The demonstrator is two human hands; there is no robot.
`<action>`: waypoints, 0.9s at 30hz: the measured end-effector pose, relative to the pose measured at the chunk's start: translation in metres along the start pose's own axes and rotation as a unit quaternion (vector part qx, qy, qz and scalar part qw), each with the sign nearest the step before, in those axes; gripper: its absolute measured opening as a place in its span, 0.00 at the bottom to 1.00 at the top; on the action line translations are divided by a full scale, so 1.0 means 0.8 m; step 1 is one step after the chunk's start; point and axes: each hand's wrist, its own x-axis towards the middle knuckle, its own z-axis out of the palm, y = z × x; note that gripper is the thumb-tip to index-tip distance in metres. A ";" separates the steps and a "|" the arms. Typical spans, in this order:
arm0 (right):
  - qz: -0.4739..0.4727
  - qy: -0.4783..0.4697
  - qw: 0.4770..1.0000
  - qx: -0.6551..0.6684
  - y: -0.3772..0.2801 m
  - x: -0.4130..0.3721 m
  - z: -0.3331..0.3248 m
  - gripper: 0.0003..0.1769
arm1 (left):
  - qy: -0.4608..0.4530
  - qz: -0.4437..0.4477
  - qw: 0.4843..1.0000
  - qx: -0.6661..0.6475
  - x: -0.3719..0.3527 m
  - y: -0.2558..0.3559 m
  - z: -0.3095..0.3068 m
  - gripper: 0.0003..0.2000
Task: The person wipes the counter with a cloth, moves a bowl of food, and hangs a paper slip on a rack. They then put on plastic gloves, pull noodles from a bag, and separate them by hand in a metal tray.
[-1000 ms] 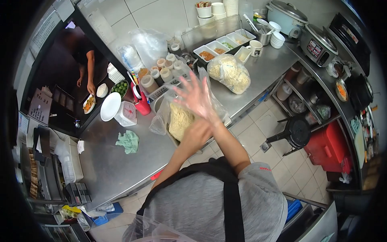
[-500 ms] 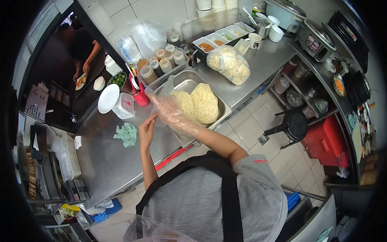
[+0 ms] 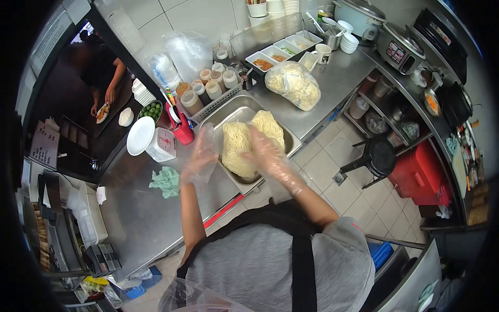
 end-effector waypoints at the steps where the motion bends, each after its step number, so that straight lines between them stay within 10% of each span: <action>1: -0.003 -0.007 1.000 0.029 0.025 0.000 0.019 0.50 | 0.015 -0.037 0.999 0.014 0.004 0.007 0.026 0.39; 5: 0.089 -0.002 0.990 0.111 0.056 0.007 0.090 0.55 | 0.084 -0.137 0.960 0.230 0.031 -0.021 0.068 0.33; 11: 0.004 0.060 0.979 0.196 0.011 0.019 0.073 0.52 | 0.015 -0.086 0.980 -0.180 0.050 -0.028 0.049 0.25; 16: -0.077 0.075 0.991 0.082 0.061 0.086 0.101 0.44 | -0.015 -0.085 0.967 -0.241 0.055 -0.055 0.031 0.26; 19: 0.019 -0.135 0.988 0.071 0.049 0.097 0.075 0.45 | -0.001 -0.177 0.927 -0.330 0.067 -0.054 0.028 0.25; 25: 0.026 -0.018 0.987 0.158 0.069 0.106 0.133 0.49 | 0.061 -0.219 0.911 -0.344 0.086 -0.071 0.028 0.25; 27: 0.023 -0.067 0.892 0.446 0.060 0.090 0.112 0.46 | 0.104 -0.161 0.940 -0.280 0.066 -0.075 0.041 0.24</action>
